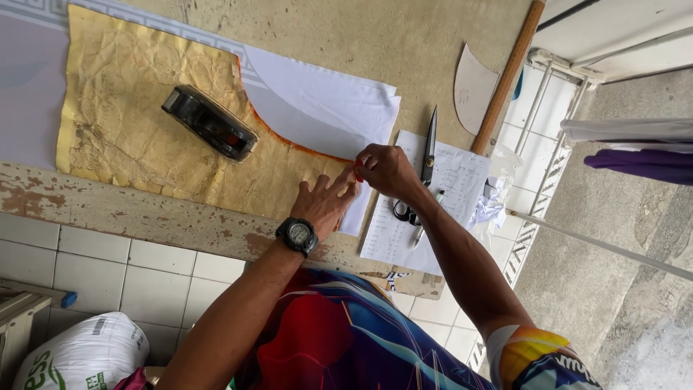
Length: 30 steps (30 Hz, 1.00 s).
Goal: Cutting printed jersey fabric with scissors and aligning a paper pattern on fabric for garment production.
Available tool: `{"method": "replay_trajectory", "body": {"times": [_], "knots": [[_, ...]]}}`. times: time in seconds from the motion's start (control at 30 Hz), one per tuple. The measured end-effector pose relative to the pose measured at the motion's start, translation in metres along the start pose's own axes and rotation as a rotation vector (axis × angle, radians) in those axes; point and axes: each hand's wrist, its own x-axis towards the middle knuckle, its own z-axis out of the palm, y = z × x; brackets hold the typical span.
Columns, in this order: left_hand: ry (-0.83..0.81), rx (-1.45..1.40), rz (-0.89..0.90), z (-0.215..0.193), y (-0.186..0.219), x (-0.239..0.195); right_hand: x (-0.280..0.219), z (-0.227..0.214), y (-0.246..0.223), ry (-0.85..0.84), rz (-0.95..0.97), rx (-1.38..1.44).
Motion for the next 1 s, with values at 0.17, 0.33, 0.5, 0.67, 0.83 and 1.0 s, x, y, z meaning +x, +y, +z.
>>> {"method": "replay_trajectory", "body": {"times": [0.17,0.33,0.5,0.67,0.83,1.0], "knots": [[-0.05,-0.054,0.003,0.005,0.0,-0.001,0.039,-0.012,-0.01,0.369,-0.076,0.09],[-0.036,-0.091,-0.015,0.014,-0.002,-0.001,0.053,-0.048,-0.051,0.526,-0.29,0.198],[-0.078,-0.165,-0.043,0.008,0.002,-0.007,0.046,-0.047,-0.073,0.487,-0.349,0.167],[0.138,-0.261,-0.039,0.003,-0.003,-0.027,0.029,-0.034,-0.068,0.305,-0.184,0.12],[0.624,-0.176,-0.148,0.015,-0.149,-0.004,0.028,-0.028,-0.073,0.327,-0.171,0.079],[0.459,-0.148,-0.271,-0.066,-0.271,0.021,0.057,-0.01,-0.08,0.394,-0.135,0.02]]}}
